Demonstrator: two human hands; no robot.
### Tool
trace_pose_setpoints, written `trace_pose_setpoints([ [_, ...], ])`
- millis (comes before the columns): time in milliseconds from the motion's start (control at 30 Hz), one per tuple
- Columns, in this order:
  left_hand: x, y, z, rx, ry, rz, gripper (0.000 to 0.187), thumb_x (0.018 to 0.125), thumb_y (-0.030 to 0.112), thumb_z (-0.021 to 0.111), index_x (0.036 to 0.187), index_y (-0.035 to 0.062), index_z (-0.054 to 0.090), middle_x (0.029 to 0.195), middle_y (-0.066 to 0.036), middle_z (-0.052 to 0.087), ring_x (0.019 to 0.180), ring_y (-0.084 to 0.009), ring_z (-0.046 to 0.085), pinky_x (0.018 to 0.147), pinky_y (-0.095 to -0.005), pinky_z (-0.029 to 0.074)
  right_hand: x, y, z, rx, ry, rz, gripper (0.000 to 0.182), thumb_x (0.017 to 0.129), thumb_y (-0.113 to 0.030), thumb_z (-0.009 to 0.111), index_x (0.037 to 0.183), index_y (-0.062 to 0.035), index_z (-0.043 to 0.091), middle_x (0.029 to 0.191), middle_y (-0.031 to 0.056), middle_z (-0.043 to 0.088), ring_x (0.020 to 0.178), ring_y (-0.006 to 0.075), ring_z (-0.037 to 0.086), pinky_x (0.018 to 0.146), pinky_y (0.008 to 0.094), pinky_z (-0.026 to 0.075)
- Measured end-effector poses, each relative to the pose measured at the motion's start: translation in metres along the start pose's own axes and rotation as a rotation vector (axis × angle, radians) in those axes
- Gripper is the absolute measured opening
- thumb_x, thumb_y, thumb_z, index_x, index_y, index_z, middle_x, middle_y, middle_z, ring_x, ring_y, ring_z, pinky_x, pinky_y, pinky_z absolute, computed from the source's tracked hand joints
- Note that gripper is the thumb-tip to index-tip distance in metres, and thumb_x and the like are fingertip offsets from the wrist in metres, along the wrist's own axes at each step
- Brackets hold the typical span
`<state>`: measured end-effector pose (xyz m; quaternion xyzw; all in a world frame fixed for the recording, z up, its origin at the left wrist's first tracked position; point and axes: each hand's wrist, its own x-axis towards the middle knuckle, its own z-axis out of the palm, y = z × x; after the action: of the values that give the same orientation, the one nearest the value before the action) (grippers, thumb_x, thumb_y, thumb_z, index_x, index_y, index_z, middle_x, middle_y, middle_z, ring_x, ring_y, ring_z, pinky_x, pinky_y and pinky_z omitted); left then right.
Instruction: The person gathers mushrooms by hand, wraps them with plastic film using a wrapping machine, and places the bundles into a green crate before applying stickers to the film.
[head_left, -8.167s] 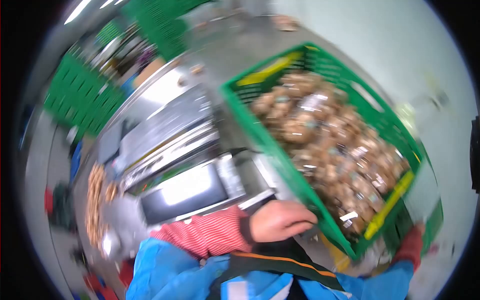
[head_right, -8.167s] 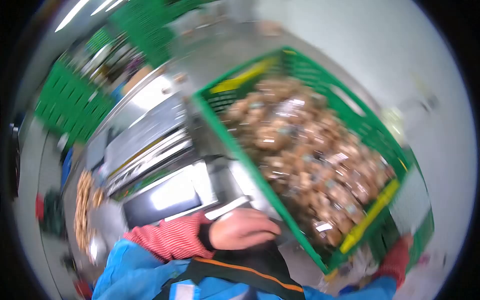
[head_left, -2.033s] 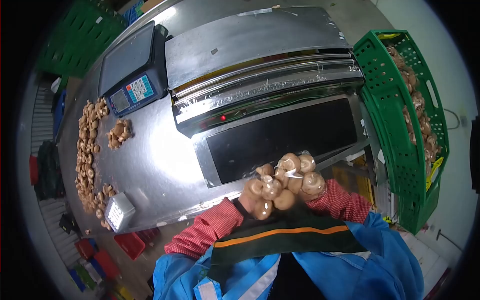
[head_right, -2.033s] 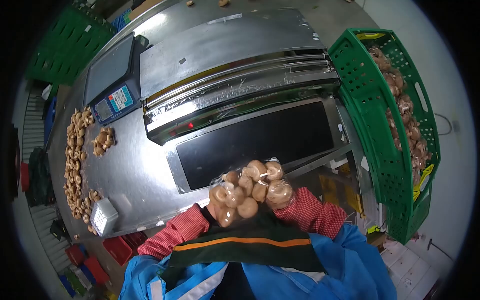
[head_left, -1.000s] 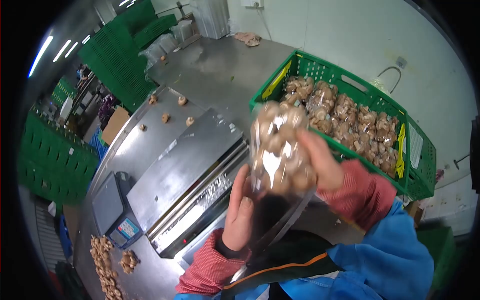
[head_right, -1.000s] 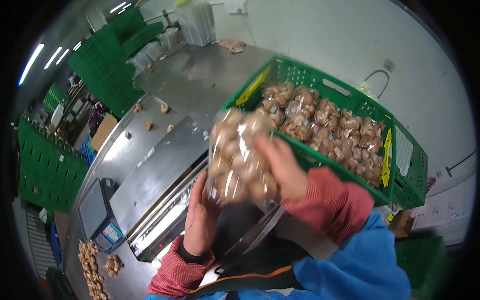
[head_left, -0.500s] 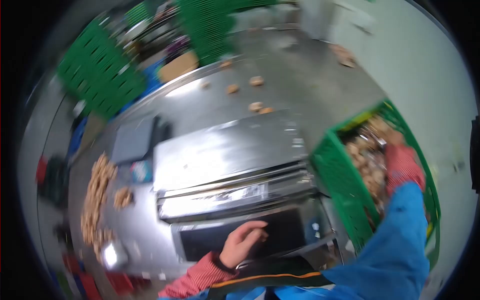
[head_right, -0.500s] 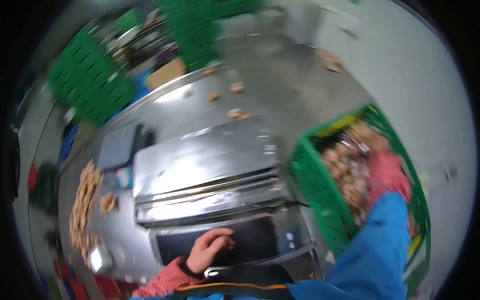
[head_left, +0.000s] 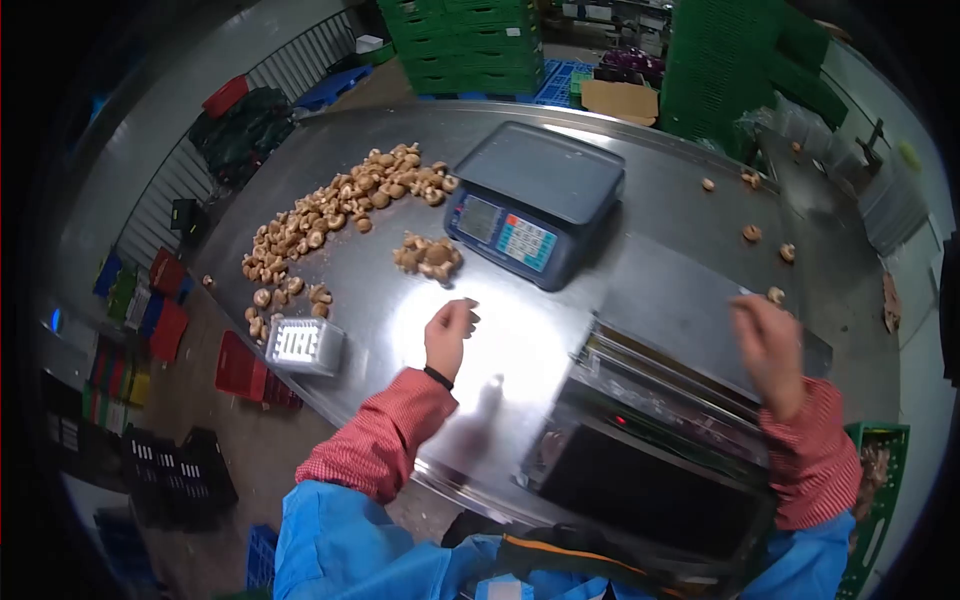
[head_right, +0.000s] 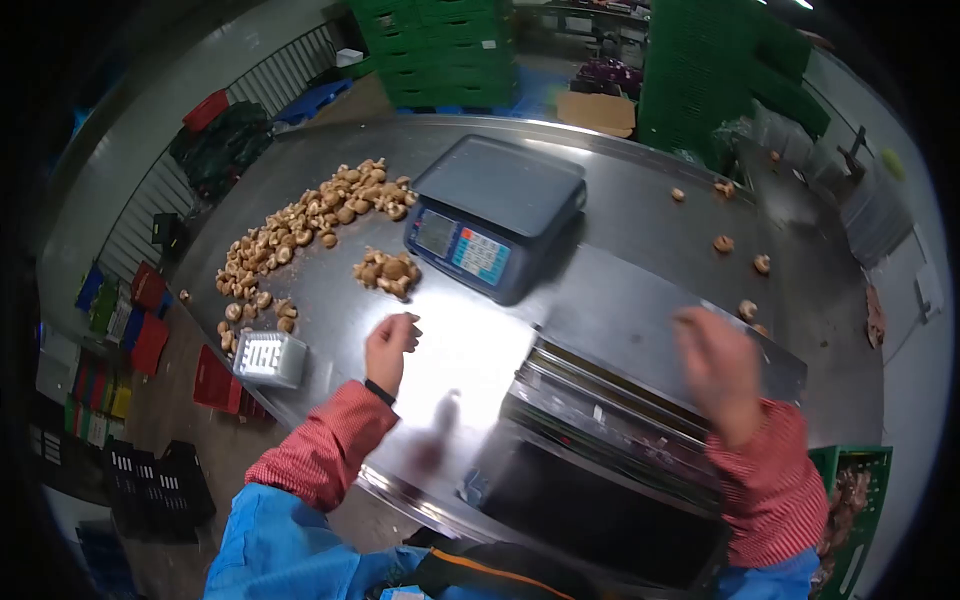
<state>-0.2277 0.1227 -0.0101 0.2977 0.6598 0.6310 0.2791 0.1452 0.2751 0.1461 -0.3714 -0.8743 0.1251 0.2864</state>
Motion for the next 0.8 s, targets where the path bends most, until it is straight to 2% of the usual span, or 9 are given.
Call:
trace_pose_setpoints([
  [100, 0.115, -0.071, -0.108, 0.131, 0.258, 0.085, 0.03, 0.095, 0.028, 0.051, 0.105, 0.0023, 0.064, 0.086, -0.003, 0.065, 0.072, -0.0104, 0.056, 0.064, -0.0248, 0.047, 0.071, -0.071, 0.127, 0.208, -0.132, -0.129, 0.019, 0.085, -0.017, 0.056, 0.091, -0.0007, 0.064, 0.078, 0.0174, 0.065, 0.073, 0.0361, 0.063, 0.067, 0.0422, 0.05],
  [200, 0.2, -0.122, -0.188, 0.352, 0.325, 0.012, 0.032, 0.094, 0.029, 0.051, 0.111, 0.0043, 0.064, 0.096, -0.006, 0.068, 0.077, -0.0117, 0.059, 0.068, -0.0271, 0.048, 0.134, -0.108, 0.255, 0.375, -0.48, 0.079, 0.024, 0.087, -0.02, 0.052, 0.089, 0.0008, 0.063, 0.074, 0.0162, 0.065, 0.065, 0.0283, 0.065, 0.063, 0.0397, 0.051],
  [267, 0.235, -0.142, -0.209, 0.489, 0.316, 0.007, 0.032, 0.093, 0.027, 0.052, 0.112, 0.0034, 0.064, 0.097, -0.008, 0.069, 0.08, -0.0128, 0.06, 0.07, -0.0274, 0.048, 0.164, -0.124, 0.326, 0.649, -0.713, 0.449, 0.03, 0.088, -0.018, 0.045, 0.086, 0.007, 0.061, 0.069, 0.0154, 0.065, 0.053, 0.0194, 0.063, 0.051, 0.033, 0.052],
  [300, 0.25, -0.151, -0.217, 0.557, 0.311, 0.003, 0.032, 0.092, 0.026, 0.053, 0.112, 0.003, 0.064, 0.097, -0.008, 0.069, 0.081, -0.0134, 0.061, 0.072, -0.0275, 0.049, 0.174, -0.123, 0.366, 0.677, -0.738, 0.52, 0.031, 0.089, -0.018, 0.046, 0.087, 0.0085, 0.061, 0.071, 0.0172, 0.065, 0.053, 0.0211, 0.064, 0.05, 0.0328, 0.053],
  [433, 0.285, -0.157, -0.22, 0.633, 0.052, -0.127, 0.033, 0.09, 0.024, 0.054, 0.111, 0.0013, 0.064, 0.095, -0.012, 0.07, 0.083, -0.018, 0.064, 0.077, -0.0283, 0.048, 0.186, -0.111, 0.481, 0.57, -0.654, 0.563, 0.029, 0.088, -0.018, 0.051, 0.086, 0.0094, 0.061, 0.068, 0.0163, 0.065, 0.051, 0.0217, 0.064, 0.043, 0.0327, 0.051],
  [467, 0.286, -0.154, -0.217, 0.699, -0.027, -0.078, 0.032, 0.089, 0.023, 0.054, 0.11, 0.0012, 0.065, 0.093, -0.011, 0.07, 0.082, -0.0165, 0.063, 0.077, -0.0278, 0.048, 0.19, -0.117, 0.491, 0.542, -0.639, 0.491, 0.028, 0.087, -0.017, 0.053, 0.086, 0.0092, 0.061, 0.067, 0.0156, 0.064, 0.051, 0.0217, 0.064, 0.04, 0.0328, 0.05],
  [533, 0.296, -0.155, -0.217, 0.674, -0.158, -0.121, 0.029, 0.088, 0.02, 0.055, 0.107, 0.0015, 0.067, 0.091, -0.009, 0.069, 0.08, -0.0154, 0.063, 0.076, -0.0277, 0.049, 0.195, -0.126, 0.496, 0.629, -0.662, 0.789, 0.024, 0.086, -0.016, 0.057, 0.085, 0.0081, 0.062, 0.065, 0.0151, 0.063, 0.05, 0.0217, 0.064, 0.039, 0.0333, 0.049],
  [667, 0.292, -0.154, -0.222, 0.55, -0.265, -0.198, 0.022, 0.085, 0.013, 0.058, 0.101, 0.0007, 0.067, 0.086, -0.006, 0.067, 0.075, -0.0132, 0.061, 0.07, -0.0262, 0.049, 0.19, -0.126, 0.495, 0.79, -0.452, 0.785, 0.016, 0.083, -0.007, 0.058, 0.083, 0.0077, 0.062, 0.062, 0.0151, 0.062, 0.048, 0.0197, 0.063, 0.038, 0.0302, 0.05],
  [800, 0.262, -0.14, -0.219, 0.393, -0.284, -0.198, 0.014, 0.083, 0.01, 0.06, 0.094, 0.0015, 0.064, 0.078, -0.003, 0.063, 0.065, -0.0112, 0.059, 0.059, -0.0248, 0.049, 0.184, -0.122, 0.463, 0.736, -0.509, 0.691, 0.015, 0.082, -0.005, 0.057, 0.075, 0.0079, 0.06, 0.062, 0.0159, 0.063, 0.049, 0.0196, 0.064, 0.04, 0.0295, 0.051],
])
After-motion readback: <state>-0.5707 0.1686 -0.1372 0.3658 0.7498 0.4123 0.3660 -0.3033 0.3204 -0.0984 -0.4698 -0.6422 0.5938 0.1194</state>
